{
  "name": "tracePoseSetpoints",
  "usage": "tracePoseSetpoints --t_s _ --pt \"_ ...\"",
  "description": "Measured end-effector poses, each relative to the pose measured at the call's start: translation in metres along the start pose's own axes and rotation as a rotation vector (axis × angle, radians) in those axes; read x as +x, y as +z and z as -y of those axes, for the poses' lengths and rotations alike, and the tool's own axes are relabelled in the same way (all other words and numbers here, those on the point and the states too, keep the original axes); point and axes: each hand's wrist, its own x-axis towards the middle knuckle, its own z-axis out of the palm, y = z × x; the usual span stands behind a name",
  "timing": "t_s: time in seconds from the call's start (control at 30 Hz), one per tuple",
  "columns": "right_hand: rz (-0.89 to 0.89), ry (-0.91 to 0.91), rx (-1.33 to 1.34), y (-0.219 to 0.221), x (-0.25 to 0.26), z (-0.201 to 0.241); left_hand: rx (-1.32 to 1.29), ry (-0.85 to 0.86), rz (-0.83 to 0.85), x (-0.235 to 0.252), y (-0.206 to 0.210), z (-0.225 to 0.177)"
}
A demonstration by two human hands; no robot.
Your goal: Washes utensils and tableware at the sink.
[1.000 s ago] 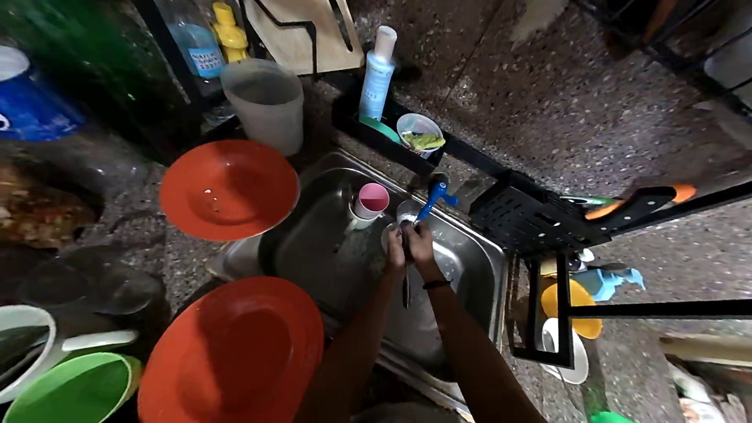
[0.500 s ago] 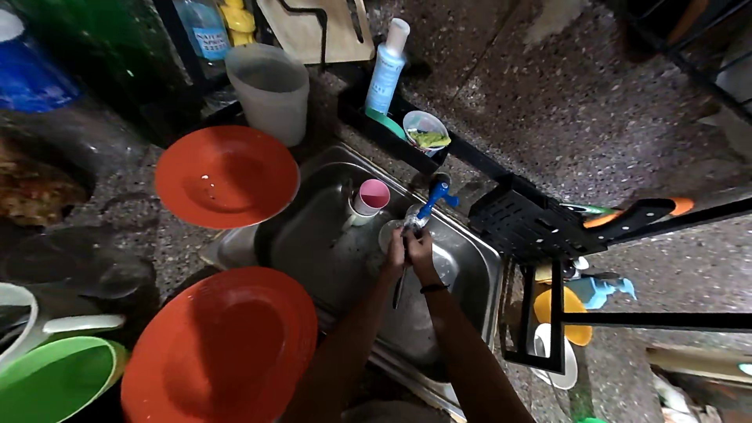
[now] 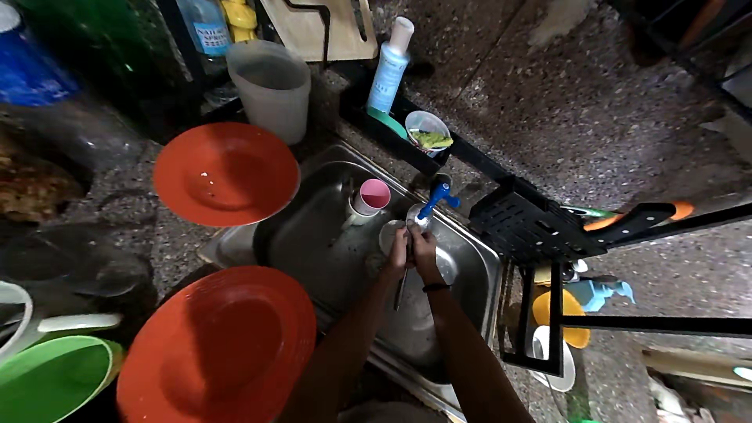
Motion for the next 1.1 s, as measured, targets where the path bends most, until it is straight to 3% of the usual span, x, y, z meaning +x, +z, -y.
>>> tracePoseSetpoints --t_s 0.17,0.3,0.43,0.5,0.63,0.77,0.87,1.1 --pt "0.105 0.002 -0.006 0.000 -0.007 -0.001 0.014 -0.026 -0.006 -0.001 0.001 -0.007" --pt "0.080 0.031 0.100 0.000 -0.006 0.001 0.007 -0.034 -0.012 -0.009 0.008 -0.011" --pt "0.015 0.038 -0.005 -0.002 0.002 0.008 0.059 -0.098 0.001 -0.008 0.011 -0.012" --pt "0.018 0.000 -0.053 0.000 0.002 0.006 0.086 -0.045 -0.031 0.000 0.009 -0.006" --pt "-0.024 -0.086 0.004 0.002 -0.006 -0.004 -0.063 0.077 -0.091 0.009 0.000 0.002" --pt "-0.185 -0.259 -0.169 -0.003 -0.008 -0.004 -0.310 -0.062 -0.144 0.011 -0.007 -0.014" --pt "-0.153 -0.294 -0.253 -0.010 -0.003 -0.005 -0.255 -0.059 -0.122 0.010 -0.007 -0.017" --pt "-0.062 -0.165 -0.174 0.001 0.007 0.000 -0.075 -0.082 -0.102 -0.006 0.004 -0.026"
